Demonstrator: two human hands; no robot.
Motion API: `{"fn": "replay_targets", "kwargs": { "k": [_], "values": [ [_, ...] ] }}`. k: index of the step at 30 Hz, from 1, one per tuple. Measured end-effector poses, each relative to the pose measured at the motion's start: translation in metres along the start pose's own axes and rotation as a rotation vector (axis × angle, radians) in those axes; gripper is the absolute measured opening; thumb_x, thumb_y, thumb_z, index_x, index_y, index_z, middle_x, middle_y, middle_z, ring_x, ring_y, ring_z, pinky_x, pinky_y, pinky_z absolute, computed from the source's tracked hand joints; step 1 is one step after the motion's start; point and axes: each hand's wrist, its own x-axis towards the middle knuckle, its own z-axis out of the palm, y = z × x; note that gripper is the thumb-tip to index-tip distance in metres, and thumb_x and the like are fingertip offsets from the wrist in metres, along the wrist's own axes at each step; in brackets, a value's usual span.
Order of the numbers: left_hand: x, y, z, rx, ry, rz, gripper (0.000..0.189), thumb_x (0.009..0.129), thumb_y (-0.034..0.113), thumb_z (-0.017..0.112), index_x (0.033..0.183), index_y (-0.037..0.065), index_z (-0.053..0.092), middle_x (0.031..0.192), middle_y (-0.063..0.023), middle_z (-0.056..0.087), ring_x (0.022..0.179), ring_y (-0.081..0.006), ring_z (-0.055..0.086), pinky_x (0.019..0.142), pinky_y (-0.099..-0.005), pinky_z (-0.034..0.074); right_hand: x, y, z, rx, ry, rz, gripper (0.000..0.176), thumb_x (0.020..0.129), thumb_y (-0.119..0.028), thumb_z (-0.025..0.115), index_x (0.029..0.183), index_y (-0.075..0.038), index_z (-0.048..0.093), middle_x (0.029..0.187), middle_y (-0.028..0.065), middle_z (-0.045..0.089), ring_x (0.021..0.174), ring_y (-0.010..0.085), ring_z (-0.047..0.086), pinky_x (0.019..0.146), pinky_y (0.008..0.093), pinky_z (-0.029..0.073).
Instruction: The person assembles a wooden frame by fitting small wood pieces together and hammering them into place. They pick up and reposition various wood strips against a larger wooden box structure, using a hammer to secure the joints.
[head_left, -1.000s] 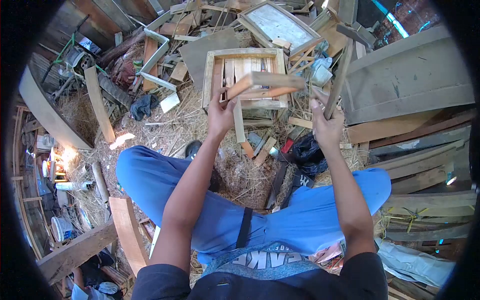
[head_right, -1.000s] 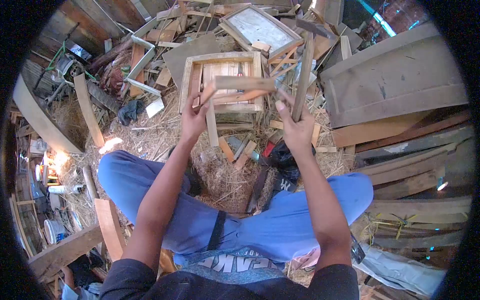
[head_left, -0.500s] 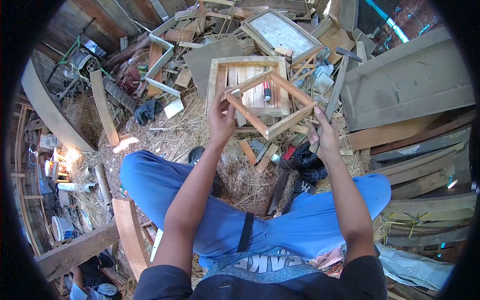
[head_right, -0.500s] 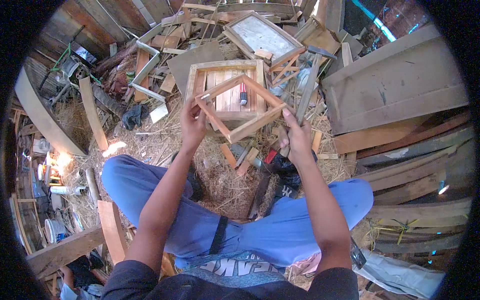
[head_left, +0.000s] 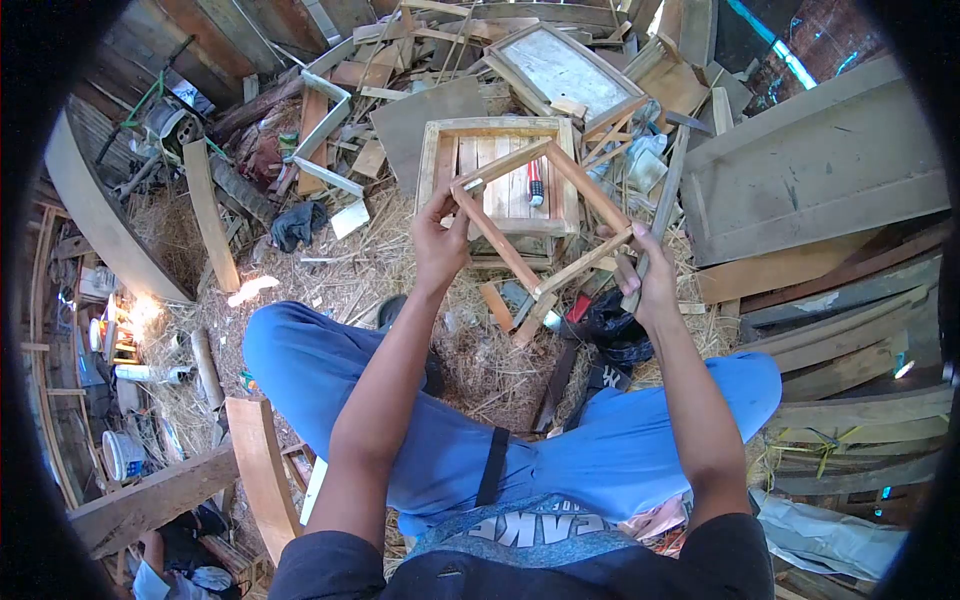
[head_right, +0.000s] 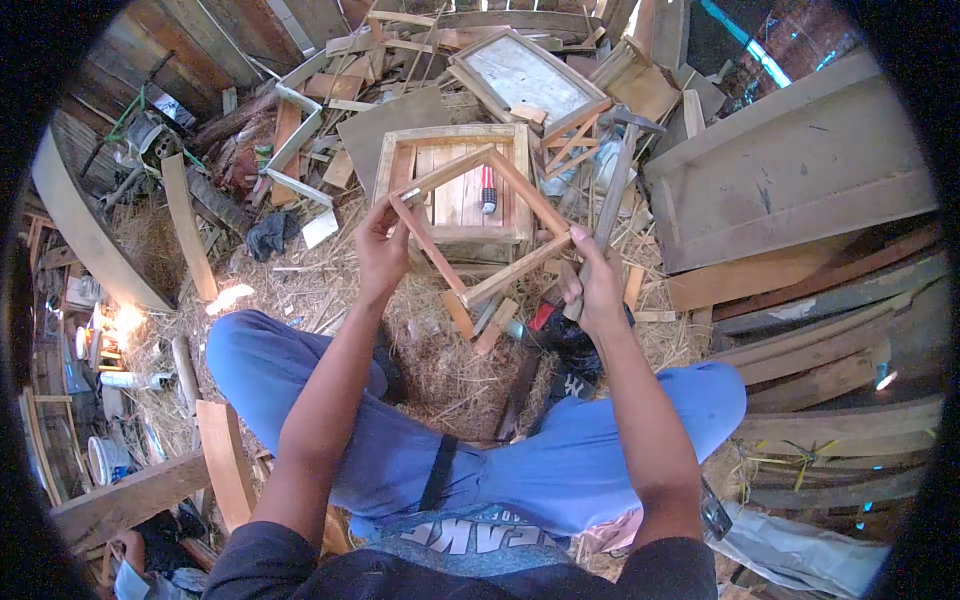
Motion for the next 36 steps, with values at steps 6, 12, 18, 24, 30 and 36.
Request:
{"fn": "replay_targets", "kwargs": {
  "k": [6, 12, 18, 24, 30, 36],
  "values": [
    [0.007, -0.010, -0.002, -0.075, 0.026, 0.018, 0.033, 0.096, -0.005, 0.063, 0.129, -0.005, 0.060, 0.117, -0.0111, 0.071, 0.111, -0.0168, 0.067, 0.096, -0.0302, 0.053, -0.001, 0.003, -0.001, -0.003, -0.036, -0.066, 0.043, 0.101, -0.025, 0.058, 0.129, 0.007, 0.059, 0.110, 0.0187, 0.073, 0.044, 0.0053, 0.042, 0.038, 0.0206, 0.038],
    [0.007, -0.004, -0.002, -0.144, 0.019, -0.017, 0.034, 0.096, -0.005, 0.061, 0.130, -0.005, 0.060, 0.119, -0.0127, 0.071, 0.112, -0.0192, 0.067, 0.099, -0.0327, 0.055, -0.003, 0.001, 0.000, 0.023, -0.045, -0.051, 0.043, 0.100, -0.023, 0.061, 0.130, 0.006, 0.058, 0.109, 0.0209, 0.073, 0.042, 0.0059, 0.043, 0.038, 0.0206, 0.039],
    [0.006, -0.001, -0.002, -0.098, -0.009, -0.066, 0.034, 0.096, -0.007, 0.059, 0.130, -0.004, 0.060, 0.118, -0.0126, 0.071, 0.111, -0.0182, 0.068, 0.098, -0.0311, 0.054, -0.002, 0.001, -0.001, 0.008, -0.063, -0.081, 0.046, 0.101, -0.026, 0.061, 0.134, 0.006, 0.056, 0.104, 0.0205, 0.073, 0.041, 0.0058, 0.042, 0.038, 0.0208, 0.038],
    [0.006, -0.011, 0.001, -0.193, -0.100, -0.126, 0.039, 0.097, -0.002, 0.063, 0.134, -0.004, 0.056, 0.118, -0.0138, 0.071, 0.108, -0.0168, 0.068, 0.092, -0.0293, 0.054, -0.005, -0.007, -0.004, 0.018, -0.118, -0.098, 0.052, 0.102, -0.030, 0.059, 0.142, 0.004, 0.052, 0.083, 0.0112, 0.068, 0.041, 0.0057, 0.042, 0.038, 0.0206, 0.037],
    [0.000, 0.006, 0.008, -0.137, -0.220, -0.357, 0.040, 0.098, 0.005, 0.065, 0.135, -0.005, 0.055, 0.105, -0.0123, 0.075, 0.095, -0.0129, 0.069, 0.082, -0.0267, 0.054, -0.004, -0.022, 0.002, -0.041, -0.087, -0.152, 0.055, 0.101, -0.028, 0.063, 0.143, 0.005, 0.050, 0.082, 0.0108, 0.067, 0.042, 0.0053, 0.044, 0.038, 0.0207, 0.037],
    [-0.002, 0.001, 0.010, -0.204, -0.281, -0.470, 0.047, 0.097, 0.009, 0.068, 0.140, -0.005, 0.054, 0.103, -0.0103, 0.076, 0.084, -0.0090, 0.068, 0.073, -0.0242, 0.051, -0.002, -0.020, 0.002, -0.098, -0.019, -0.195, 0.060, 0.097, -0.018, 0.070, 0.144, 0.010, 0.046, 0.083, 0.0112, 0.068, 0.043, 0.0057, 0.044, 0.038, 0.0211, 0.038]
  ]
}}
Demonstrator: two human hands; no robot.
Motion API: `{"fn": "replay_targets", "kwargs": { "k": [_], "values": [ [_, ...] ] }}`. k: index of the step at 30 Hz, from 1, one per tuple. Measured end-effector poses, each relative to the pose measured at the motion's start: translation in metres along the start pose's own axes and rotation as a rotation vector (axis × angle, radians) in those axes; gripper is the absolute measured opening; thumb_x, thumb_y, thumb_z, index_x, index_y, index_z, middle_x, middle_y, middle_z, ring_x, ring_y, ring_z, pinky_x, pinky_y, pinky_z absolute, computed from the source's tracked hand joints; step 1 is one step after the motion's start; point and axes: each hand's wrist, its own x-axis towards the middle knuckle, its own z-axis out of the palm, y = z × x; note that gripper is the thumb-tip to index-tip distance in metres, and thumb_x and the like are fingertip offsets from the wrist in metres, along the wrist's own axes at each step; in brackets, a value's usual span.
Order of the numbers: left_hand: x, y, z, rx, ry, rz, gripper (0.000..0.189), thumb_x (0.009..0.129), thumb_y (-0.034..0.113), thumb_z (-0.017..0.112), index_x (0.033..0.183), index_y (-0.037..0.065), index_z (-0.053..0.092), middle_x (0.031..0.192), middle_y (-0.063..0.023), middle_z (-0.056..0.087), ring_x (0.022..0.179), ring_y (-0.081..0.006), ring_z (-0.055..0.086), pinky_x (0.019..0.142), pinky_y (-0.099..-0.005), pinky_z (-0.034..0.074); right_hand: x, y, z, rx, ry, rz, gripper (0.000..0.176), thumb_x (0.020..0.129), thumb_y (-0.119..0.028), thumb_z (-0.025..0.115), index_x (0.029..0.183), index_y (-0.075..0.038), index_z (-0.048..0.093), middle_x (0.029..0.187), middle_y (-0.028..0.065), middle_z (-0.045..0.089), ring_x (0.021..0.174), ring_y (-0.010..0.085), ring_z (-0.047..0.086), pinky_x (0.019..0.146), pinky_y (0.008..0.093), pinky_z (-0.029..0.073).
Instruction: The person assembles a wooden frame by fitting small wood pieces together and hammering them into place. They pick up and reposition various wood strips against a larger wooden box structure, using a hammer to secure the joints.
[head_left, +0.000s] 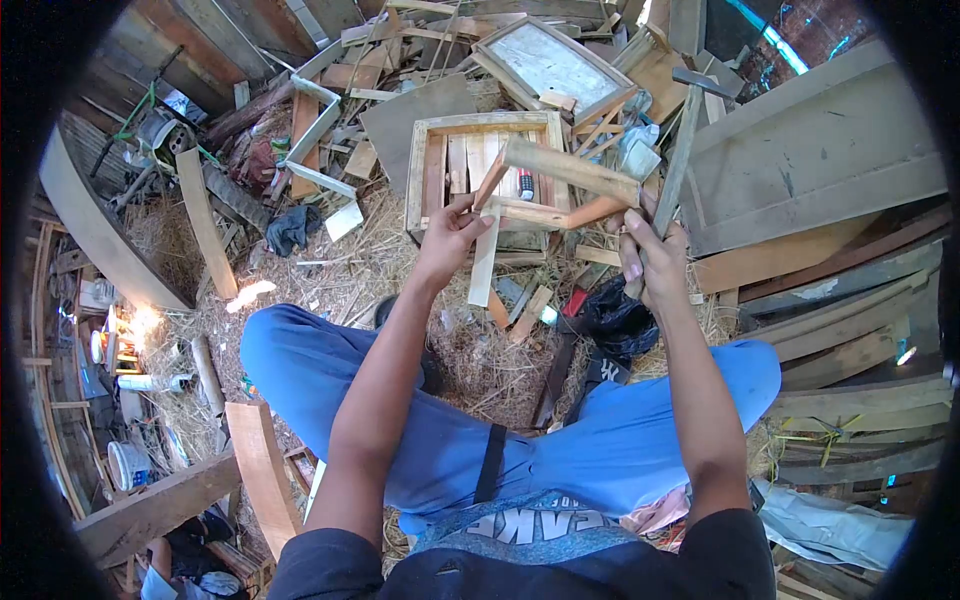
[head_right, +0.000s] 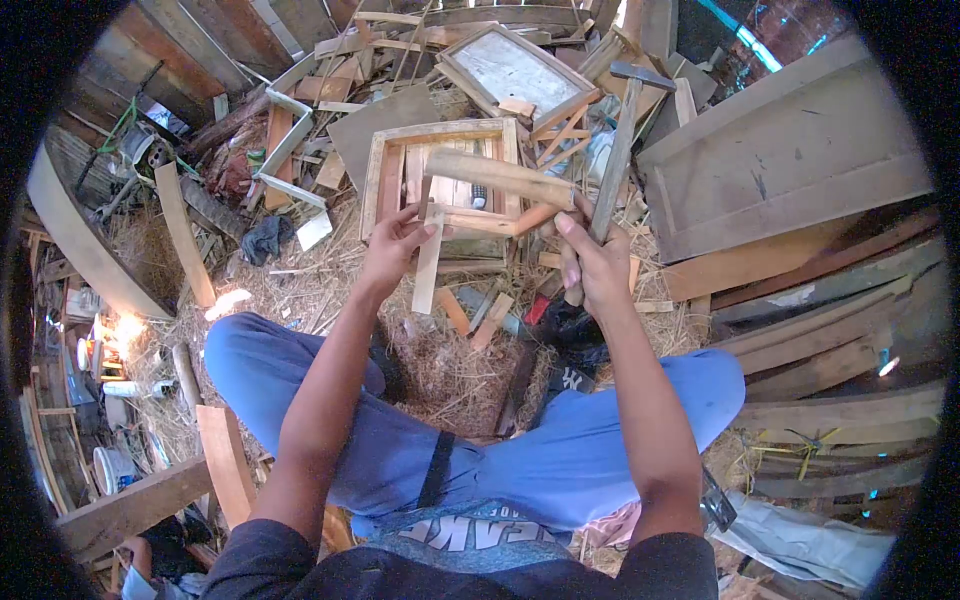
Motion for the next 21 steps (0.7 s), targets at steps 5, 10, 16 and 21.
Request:
{"fn": "replay_targets", "kwargs": {
  "k": [5, 10, 16, 21],
  "values": [
    [0.002, -0.005, -0.003, -0.003, -0.042, -0.063, 0.060, 0.095, 0.008, 0.070, 0.148, -0.004, 0.046, 0.102, -0.0091, 0.076, 0.080, -0.0076, 0.066, 0.067, -0.0237, 0.049, 0.003, 0.000, -0.001, -0.074, 0.106, 0.042, 0.060, 0.094, -0.014, 0.072, 0.142, 0.012, 0.047, 0.077, 0.0068, 0.065, 0.043, 0.0057, 0.044, 0.038, 0.0217, 0.038],
    [-0.002, 0.001, 0.001, 0.033, -0.065, -0.088, 0.065, 0.094, 0.007, 0.070, 0.151, -0.002, 0.042, 0.099, -0.0086, 0.076, 0.077, -0.0067, 0.065, 0.063, -0.0236, 0.047, 0.006, 0.004, -0.004, -0.053, 0.103, -0.016, 0.056, 0.092, -0.013, 0.076, 0.136, 0.012, 0.052, 0.060, -0.0021, 0.051, 0.043, 0.0055, 0.045, 0.039, 0.0232, 0.038],
    [-0.003, 0.001, 0.005, -0.001, -0.086, -0.110, 0.064, 0.095, 0.007, 0.069, 0.151, -0.003, 0.042, 0.099, -0.0105, 0.077, 0.076, -0.0059, 0.063, 0.061, -0.0236, 0.045, 0.007, 0.006, -0.009, -0.104, 0.094, -0.003, 0.056, 0.090, -0.012, 0.078, 0.134, 0.012, 0.053, 0.058, -0.0027, 0.050, 0.041, 0.0065, 0.044, 0.039, 0.0235, 0.037],
    [-0.003, 0.005, 0.005, 0.056, -0.113, -0.113, 0.063, 0.097, 0.007, 0.065, 0.152, -0.005, 0.038, 0.101, -0.0143, 0.078, 0.079, -0.0065, 0.066, 0.065, -0.0240, 0.048, 0.007, 0.007, -0.007, -0.086, 0.112, -0.016, 0.054, 0.089, -0.012, 0.078, 0.132, 0.013, 0.056, 0.057, -0.0022, 0.051, 0.041, 0.0064, 0.044, 0.039, 0.0235, 0.037]
  ]
}}
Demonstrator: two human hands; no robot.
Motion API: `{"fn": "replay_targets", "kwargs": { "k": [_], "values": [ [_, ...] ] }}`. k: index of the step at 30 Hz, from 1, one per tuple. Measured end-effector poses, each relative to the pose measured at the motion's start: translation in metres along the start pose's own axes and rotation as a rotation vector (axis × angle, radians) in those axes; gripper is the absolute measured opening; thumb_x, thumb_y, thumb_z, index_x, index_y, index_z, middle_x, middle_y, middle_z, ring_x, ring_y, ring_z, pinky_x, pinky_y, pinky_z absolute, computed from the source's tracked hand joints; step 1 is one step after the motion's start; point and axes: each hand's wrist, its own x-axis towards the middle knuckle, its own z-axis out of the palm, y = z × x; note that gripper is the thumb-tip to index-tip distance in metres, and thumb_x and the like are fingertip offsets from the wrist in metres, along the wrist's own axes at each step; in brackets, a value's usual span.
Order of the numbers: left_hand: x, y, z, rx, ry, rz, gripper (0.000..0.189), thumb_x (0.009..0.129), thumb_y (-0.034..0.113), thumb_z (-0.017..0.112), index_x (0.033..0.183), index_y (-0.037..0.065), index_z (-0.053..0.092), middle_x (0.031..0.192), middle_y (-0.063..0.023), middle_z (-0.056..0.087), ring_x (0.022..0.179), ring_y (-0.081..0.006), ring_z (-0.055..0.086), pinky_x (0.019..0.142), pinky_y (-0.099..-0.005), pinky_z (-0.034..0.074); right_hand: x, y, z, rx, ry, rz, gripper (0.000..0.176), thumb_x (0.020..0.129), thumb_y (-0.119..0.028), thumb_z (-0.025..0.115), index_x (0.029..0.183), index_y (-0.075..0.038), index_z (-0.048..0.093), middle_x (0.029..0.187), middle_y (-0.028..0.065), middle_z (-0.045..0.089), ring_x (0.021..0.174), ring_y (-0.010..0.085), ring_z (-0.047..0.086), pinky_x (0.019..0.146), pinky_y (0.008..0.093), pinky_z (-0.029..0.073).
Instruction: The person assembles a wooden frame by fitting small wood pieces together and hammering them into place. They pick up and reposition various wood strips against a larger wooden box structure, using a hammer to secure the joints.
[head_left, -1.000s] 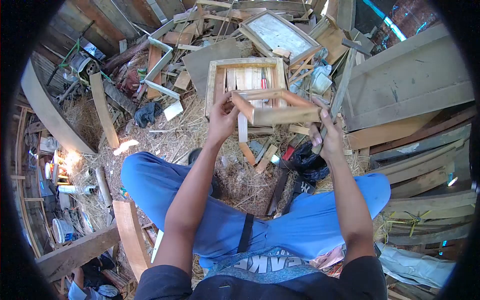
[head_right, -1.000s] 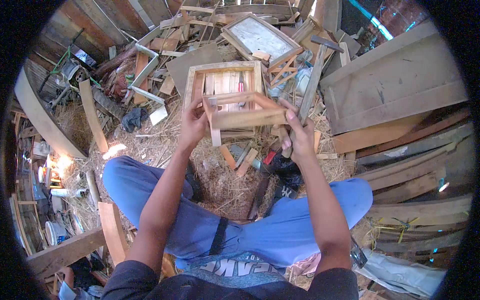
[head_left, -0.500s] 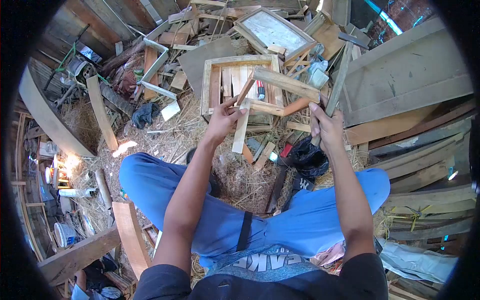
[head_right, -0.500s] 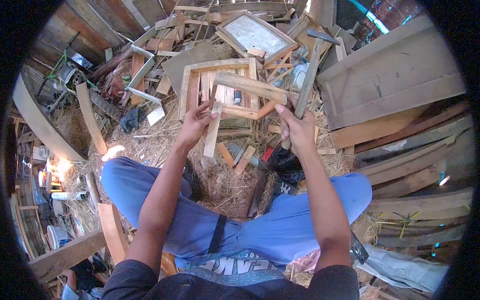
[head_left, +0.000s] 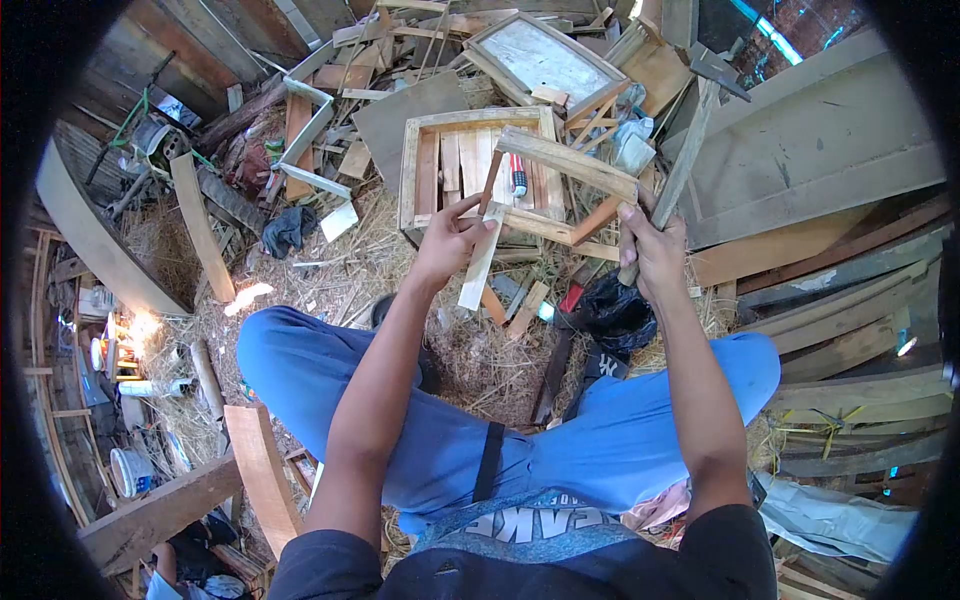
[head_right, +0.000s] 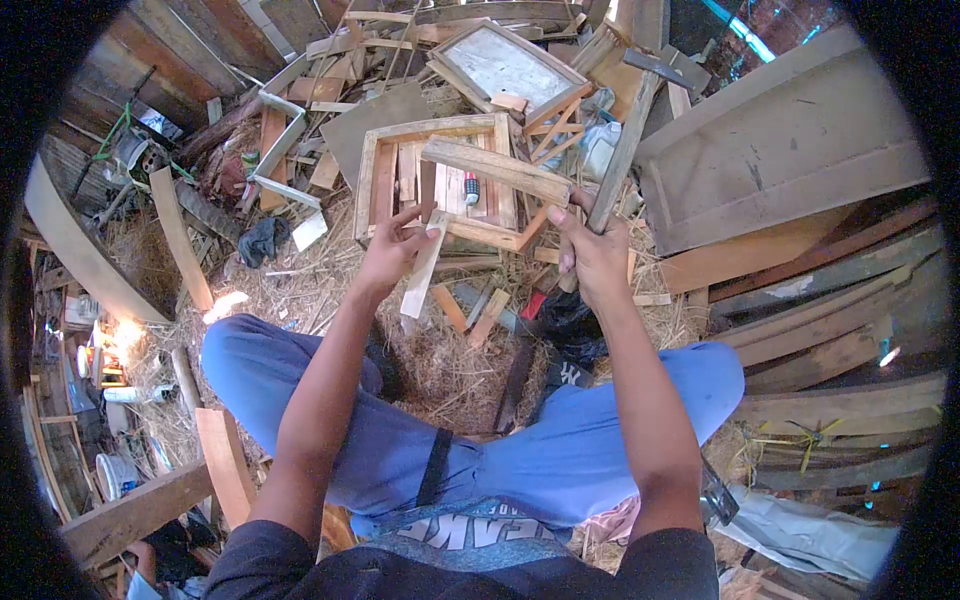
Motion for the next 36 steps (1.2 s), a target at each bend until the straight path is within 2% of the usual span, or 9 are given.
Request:
{"fn": "replay_targets", "kwargs": {
  "k": [3, 6, 14, 16, 20, 25, 27, 31, 36],
  "values": [
    [0.000, 0.000, 0.002, 0.032, 0.013, 0.005, 0.055, 0.097, 0.010, 0.067, 0.146, -0.004, 0.047, 0.099, -0.0137, 0.077, 0.084, -0.0104, 0.069, 0.068, -0.0262, 0.052, 0.000, 0.000, 0.002, 0.007, 0.004, -0.009, 0.052, 0.089, -0.012, 0.078, 0.130, 0.012, 0.057, 0.057, -0.0023, 0.052, 0.041, 0.0061, 0.044, 0.038, 0.0236, 0.036],
    [-0.001, 0.001, 0.003, 0.010, 0.013, -0.035, 0.059, 0.098, 0.006, 0.063, 0.150, -0.007, 0.040, 0.100, -0.0172, 0.077, 0.087, -0.0121, 0.072, 0.073, -0.0249, 0.053, 0.001, 0.003, 0.001, 0.013, -0.013, -0.019, 0.051, 0.089, -0.011, 0.079, 0.130, 0.011, 0.059, 0.058, -0.0029, 0.052, 0.042, 0.0057, 0.044, 0.038, 0.0236, 0.036],
    [-0.004, 0.008, 0.007, 0.064, 0.037, -0.082, 0.054, 0.098, 0.006, 0.064, 0.147, -0.007, 0.044, 0.101, -0.0187, 0.076, 0.085, -0.0156, 0.073, 0.072, -0.0271, 0.055, -0.003, -0.002, 0.006, -0.098, -0.028, -0.029, 0.047, 0.094, -0.011, 0.073, 0.133, 0.010, 0.057, 0.057, -0.0024, 0.050, 0.044, 0.0049, 0.044, 0.039, 0.0218, 0.036],
    [-0.001, 0.003, 0.006, 0.085, 0.027, -0.089, 0.056, 0.098, 0.006, 0.064, 0.148, -0.005, 0.042, 0.100, -0.0185, 0.076, 0.083, -0.0160, 0.073, 0.071, -0.0275, 0.055, -0.003, 0.002, 0.004, -0.022, -0.039, -0.022, 0.052, 0.087, -0.011, 0.081, 0.130, 0.009, 0.060, 0.069, 0.0005, 0.060, 0.047, 0.0058, 0.048, 0.039, 0.0232, 0.039],
    [0.000, 0.000, 0.004, -0.010, 0.032, -0.109, 0.060, 0.100, 0.010, 0.064, 0.151, -0.002, 0.035, 0.102, -0.0192, 0.075, 0.081, -0.0189, 0.073, 0.070, -0.0291, 0.056, -0.001, 0.002, 0.008, 0.010, -0.009, -0.018, 0.050, 0.088, -0.009, 0.080, 0.130, 0.009, 0.061, 0.076, 0.0023, 0.063, 0.054, 0.0076, 0.055, 0.043, 0.0235, 0.043],
    [-0.004, 0.005, -0.005, -0.067, -0.073, -0.100, 0.057, 0.103, 0.016, 0.060, 0.150, -0.003, 0.035, 0.108, -0.0192, 0.072, 0.081, -0.0231, 0.073, 0.067, -0.0326, 0.058, 0.004, 0.008, 0.007, 0.077, 0.093, -0.106, 0.031, 0.089, -0.005, 0.078, 0.114, 0.007, 0.065, 0.083, 0.0052, 0.066, 0.065, 0.0118, 0.062, 0.052, 0.0250, 0.052],
    [0.001, 0.006, -0.012, -0.334, -0.140, -0.115, 0.053, 0.106, 0.020, 0.055, 0.148, -0.005, 0.036, 0.114, -0.0203, 0.069, 0.083, -0.0258, 0.073, 0.068, -0.0352, 0.061, 0.006, 0.006, 0.005, 0.075, 0.105, -0.122, 0.028, 0.089, -0.005, 0.078, 0.111, 0.006, 0.065, 0.083, 0.0054, 0.066, 0.065, 0.0118, 0.063, 0.053, 0.0257, 0.053],
    [0.000, 0.014, -0.021, -0.463, -0.028, -0.137, 0.046, 0.109, 0.021, 0.047, 0.145, -0.007, 0.042, 0.122, -0.0227, 0.066, 0.089, -0.0270, 0.074, 0.078, -0.0337, 0.064, 0.003, 0.000, 0.007, 0.051, 0.137, -0.151, 0.026, 0.088, -0.005, 0.078, 0.108, 0.005, 0.065, 0.084, 0.0059, 0.067, 0.065, 0.0117, 0.063, 0.055, 0.0273, 0.056],
    [0.007, 0.002, -0.021, -0.400, 0.028, 0.001, 0.039, 0.107, 0.017, 0.051, 0.139, -0.006, 0.051, 0.126, -0.0195, 0.065, 0.095, -0.0253, 0.072, 0.084, -0.0349, 0.062, 0.002, 0.006, 0.010, 0.114, 0.127, -0.121, 0.024, 0.090, -0.006, 0.077, 0.108, 0.002, 0.064, 0.084, 0.0056, 0.066, 0.063, 0.0122, 0.062, 0.054, 0.0270, 0.055]
  ]
}}
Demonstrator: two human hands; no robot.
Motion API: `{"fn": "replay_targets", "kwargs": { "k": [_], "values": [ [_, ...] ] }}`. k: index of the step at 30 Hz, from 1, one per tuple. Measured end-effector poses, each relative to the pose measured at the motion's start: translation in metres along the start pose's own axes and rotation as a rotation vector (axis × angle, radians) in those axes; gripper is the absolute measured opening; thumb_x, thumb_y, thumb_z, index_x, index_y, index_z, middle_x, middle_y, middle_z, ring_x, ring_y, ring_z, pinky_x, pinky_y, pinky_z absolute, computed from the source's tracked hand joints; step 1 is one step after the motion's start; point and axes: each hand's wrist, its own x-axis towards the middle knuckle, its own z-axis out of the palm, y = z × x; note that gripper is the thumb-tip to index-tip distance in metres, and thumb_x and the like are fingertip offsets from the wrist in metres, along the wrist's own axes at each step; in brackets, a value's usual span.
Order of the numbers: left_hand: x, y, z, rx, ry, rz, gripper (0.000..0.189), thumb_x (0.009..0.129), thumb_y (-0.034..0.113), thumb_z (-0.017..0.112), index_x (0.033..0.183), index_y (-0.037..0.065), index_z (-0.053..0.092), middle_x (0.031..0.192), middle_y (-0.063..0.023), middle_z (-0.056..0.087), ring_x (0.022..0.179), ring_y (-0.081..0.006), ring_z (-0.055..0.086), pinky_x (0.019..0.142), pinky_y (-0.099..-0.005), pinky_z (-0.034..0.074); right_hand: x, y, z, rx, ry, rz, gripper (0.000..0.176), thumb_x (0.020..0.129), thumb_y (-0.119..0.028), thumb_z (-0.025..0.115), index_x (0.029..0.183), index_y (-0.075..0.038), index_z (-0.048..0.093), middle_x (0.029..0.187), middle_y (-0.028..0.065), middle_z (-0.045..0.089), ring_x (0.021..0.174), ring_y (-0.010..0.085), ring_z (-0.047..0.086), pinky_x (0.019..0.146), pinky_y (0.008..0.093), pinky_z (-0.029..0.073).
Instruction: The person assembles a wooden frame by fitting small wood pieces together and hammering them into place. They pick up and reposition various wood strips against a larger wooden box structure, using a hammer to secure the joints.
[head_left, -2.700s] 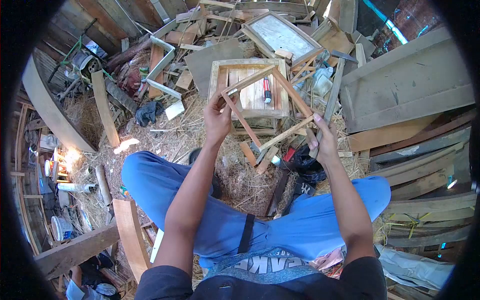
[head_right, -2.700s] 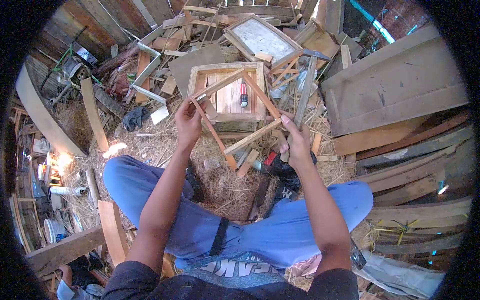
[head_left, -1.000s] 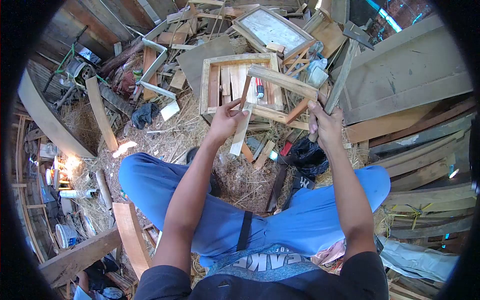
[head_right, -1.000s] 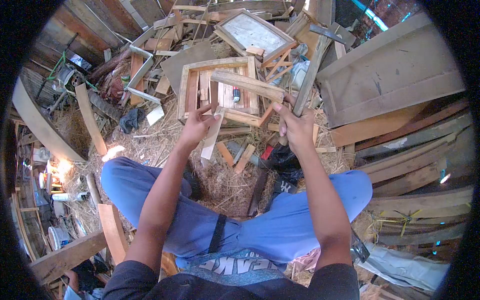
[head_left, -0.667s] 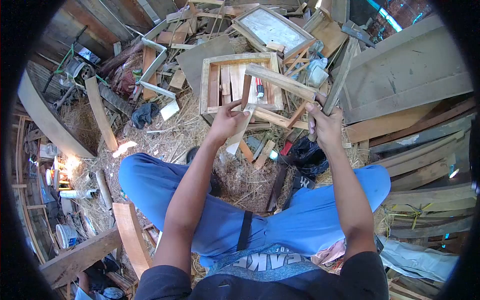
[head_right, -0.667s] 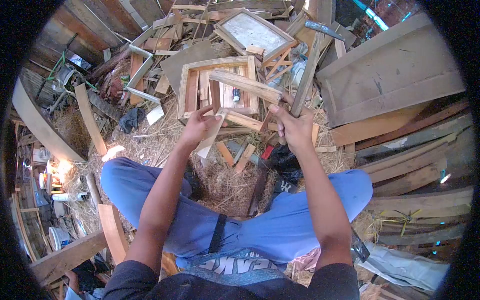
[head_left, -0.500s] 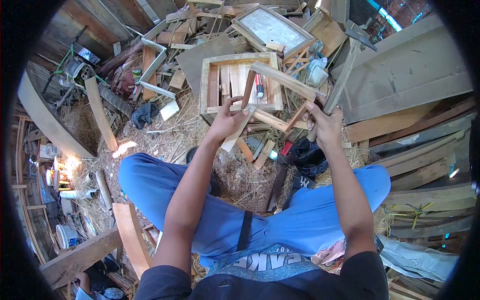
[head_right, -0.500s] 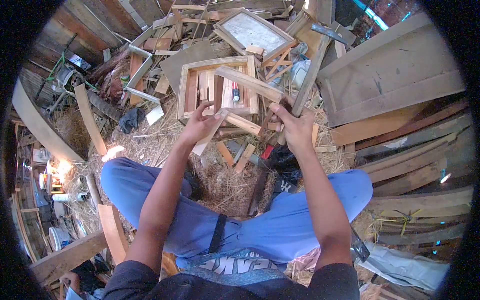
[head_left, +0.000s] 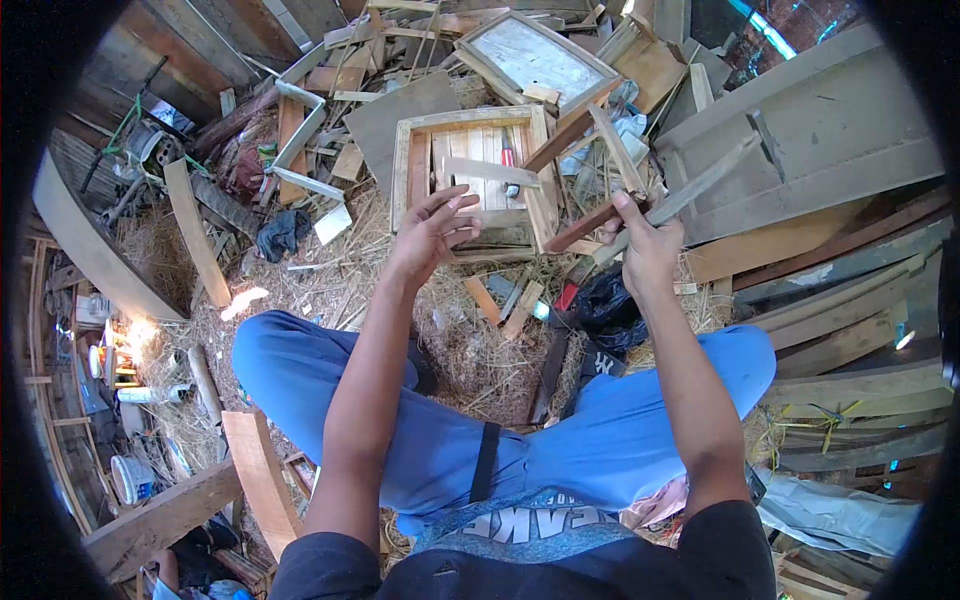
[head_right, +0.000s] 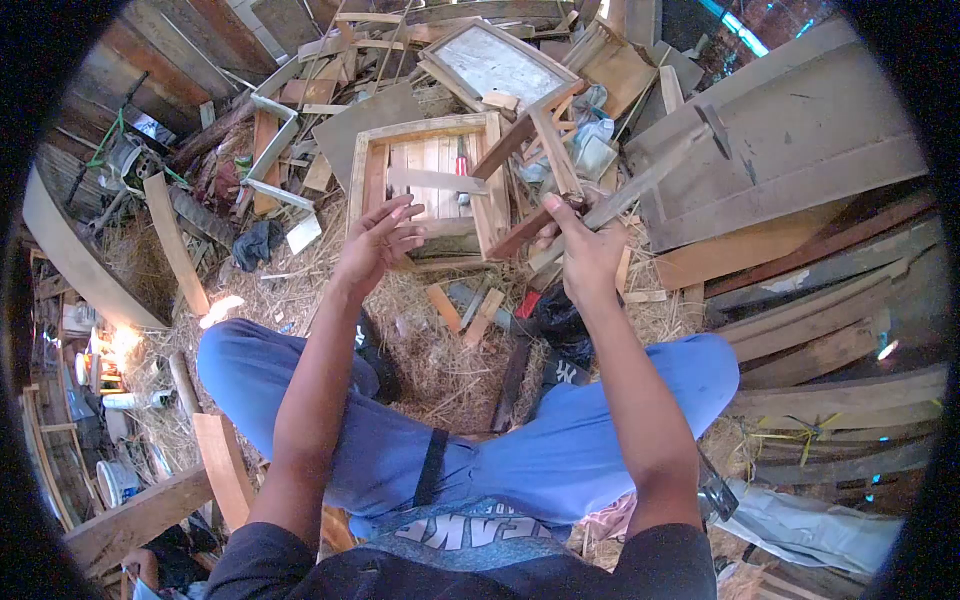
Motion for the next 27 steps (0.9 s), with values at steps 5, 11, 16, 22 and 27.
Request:
{"fn": "replay_targets", "kwargs": {
  "k": [5, 11, 16, 22, 27],
  "values": [
    [-0.004, -0.002, 0.012, 0.246, 0.133, -0.035, 0.044, 0.104, 0.018, 0.060, 0.146, 0.008, 0.051, 0.136, -0.0134, 0.062, 0.103, -0.0205, 0.067, 0.084, -0.0337, 0.061, 0.006, -0.002, -0.003, 0.131, 0.019, 0.063, 0.020, 0.095, -0.013, 0.074, 0.106, -0.001, 0.062, 0.083, 0.0041, 0.064, 0.064, 0.0118, 0.059, 0.054, 0.0260, 0.051],
    [-0.012, 0.005, 0.027, 0.184, -0.013, 0.064, 0.053, 0.103, 0.012, 0.060, 0.153, 0.009, 0.042, 0.144, -0.0147, 0.054, 0.112, -0.0238, 0.067, 0.090, -0.0370, 0.061, 0.011, 0.008, -0.016, 0.505, 0.100, 0.366, 0.024, 0.097, -0.025, 0.073, 0.106, -0.006, 0.061, 0.086, 0.0006, 0.058, 0.068, 0.0088, 0.053, 0.057, 0.0224, 0.048],
    [-0.009, 0.004, 0.026, 0.160, -0.062, 0.102, 0.058, 0.099, 0.006, 0.063, 0.153, 0.006, 0.041, 0.144, -0.0178, 0.051, 0.113, -0.0265, 0.066, 0.093, -0.0366, 0.061, 0.010, 0.026, -0.019, 0.598, 0.110, 0.458, 0.021, 0.098, -0.024, 0.071, 0.106, -0.007, 0.062, 0.088, 0.0017, 0.061, 0.067, 0.0074, 0.056, 0.056, 0.0168, 0.053],
    [-0.002, -0.006, 0.021, 0.156, 0.076, 0.190, 0.061, 0.096, 0.008, 0.069, 0.150, 0.000, 0.043, 0.138, -0.0172, 0.054, 0.108, -0.0246, 0.068, 0.091, -0.0339, 0.061, -0.004, 0.028, -0.008, 0.565, 0.052, 0.512, 0.020, 0.098, -0.025, 0.071, 0.105, -0.008, 0.062, 0.087, 0.0010, 0.060, 0.068, 0.0073, 0.057, 0.054, 0.0169, 0.052],
    [0.001, -0.001, 0.017, 0.241, 0.193, 0.178, 0.060, 0.093, 0.014, 0.076, 0.145, -0.001, 0.050, 0.118, -0.0126, 0.065, 0.094, -0.0201, 0.071, 0.083, -0.0304, 0.061, -0.009, 0.036, -0.004, 0.476, 0.023, 0.567, 0.023, 0.098, -0.027, 0.071, 0.108, -0.009, 0.060, 0.088, 0.0003, 0.060, 0.069, 0.0073, 0.056, 0.053, 0.0171, 0.050]
  ]
}}
